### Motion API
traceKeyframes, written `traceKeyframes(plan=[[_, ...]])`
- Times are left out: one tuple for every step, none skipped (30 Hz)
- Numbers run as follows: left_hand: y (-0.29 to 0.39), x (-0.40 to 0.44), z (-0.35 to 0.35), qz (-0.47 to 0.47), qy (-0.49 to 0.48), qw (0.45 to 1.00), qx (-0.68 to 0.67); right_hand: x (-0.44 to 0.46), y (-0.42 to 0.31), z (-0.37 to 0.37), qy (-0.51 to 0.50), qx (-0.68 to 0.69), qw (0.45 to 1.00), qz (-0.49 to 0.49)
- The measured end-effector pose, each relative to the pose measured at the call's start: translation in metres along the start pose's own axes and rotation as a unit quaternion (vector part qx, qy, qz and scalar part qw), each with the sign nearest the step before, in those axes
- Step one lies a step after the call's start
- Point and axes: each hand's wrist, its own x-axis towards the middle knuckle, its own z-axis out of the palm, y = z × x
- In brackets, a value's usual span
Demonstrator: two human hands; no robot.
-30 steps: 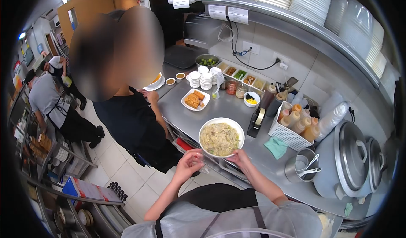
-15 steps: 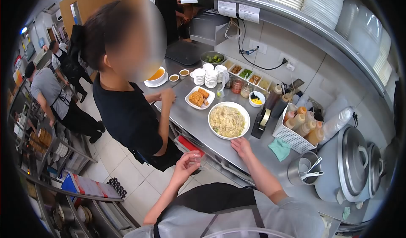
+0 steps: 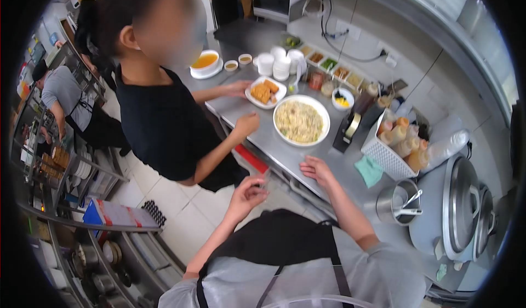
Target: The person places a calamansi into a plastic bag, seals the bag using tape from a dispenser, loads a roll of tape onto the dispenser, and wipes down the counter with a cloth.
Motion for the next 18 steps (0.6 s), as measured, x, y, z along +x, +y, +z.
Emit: traceKeyframes(plan=[[0.002,-0.003,0.004,-0.012,0.005,1.000,0.020,-0.014,0.001,0.011,-0.009,-0.019,1.000,0.006],[0.006,-0.005,0.009,-0.018,0.009,0.999,0.041,-0.020,0.013,0.017,-0.009,-0.013,1.000,0.016],[0.006,-0.009,0.012,-0.017,0.013,0.998,0.064,-0.026,0.023,0.023,-0.062,-0.028,0.998,0.016],[0.004,-0.012,0.015,-0.025,0.016,0.997,0.065,-0.031,0.034,0.030,-0.115,-0.042,0.992,0.016],[0.002,-0.015,0.016,-0.047,0.034,0.996,0.070,-0.036,0.044,0.039,-0.140,-0.090,0.985,0.036],[-0.001,-0.017,0.017,-0.069,0.053,0.993,0.075,-0.041,0.054,0.046,-0.166,-0.138,0.975,0.055],[-0.009,-0.021,0.015,-0.092,0.065,0.991,0.074,-0.039,0.071,0.046,-0.199,-0.163,0.965,0.055],[-0.017,-0.025,0.015,-0.092,0.067,0.990,0.077,-0.038,0.082,0.049,-0.232,-0.187,0.953,0.052],[-0.025,-0.030,0.014,-0.082,0.074,0.989,0.099,-0.039,0.094,0.050,-0.236,-0.197,0.950,0.057],[-0.029,-0.033,0.015,-0.071,0.081,0.987,0.121,-0.042,0.100,0.053,-0.242,-0.208,0.946,0.061],[-0.028,-0.036,0.018,-0.094,0.086,0.986,0.111,-0.042,0.109,0.053,-0.260,-0.214,0.939,0.063],[-0.030,-0.038,0.021,-0.092,0.092,0.985,0.113,-0.042,0.116,0.053,-0.267,-0.215,0.937,0.063],[-0.031,-0.042,0.023,-0.097,0.093,0.982,0.129,-0.046,0.120,0.055,-0.281,-0.201,0.935,0.078],[-0.031,-0.044,0.025,-0.100,0.094,0.980,0.145,-0.047,0.122,0.059,-0.294,-0.187,0.933,0.092],[-0.029,-0.047,0.027,-0.120,0.100,0.977,0.146,-0.049,0.124,0.062,-0.309,-0.210,0.923,0.091],[-0.030,-0.050,0.026,-0.118,0.108,0.976,0.147,-0.053,0.119,0.068,-0.315,-0.214,0.920,0.091],[-0.031,-0.055,0.024,-0.133,0.103,0.972,0.163,-0.059,0.113,0.076,-0.338,-0.207,0.915,0.076],[-0.032,-0.060,0.021,-0.148,0.099,0.968,0.179,-0.063,0.107,0.084,-0.362,-0.200,0.909,0.060]])
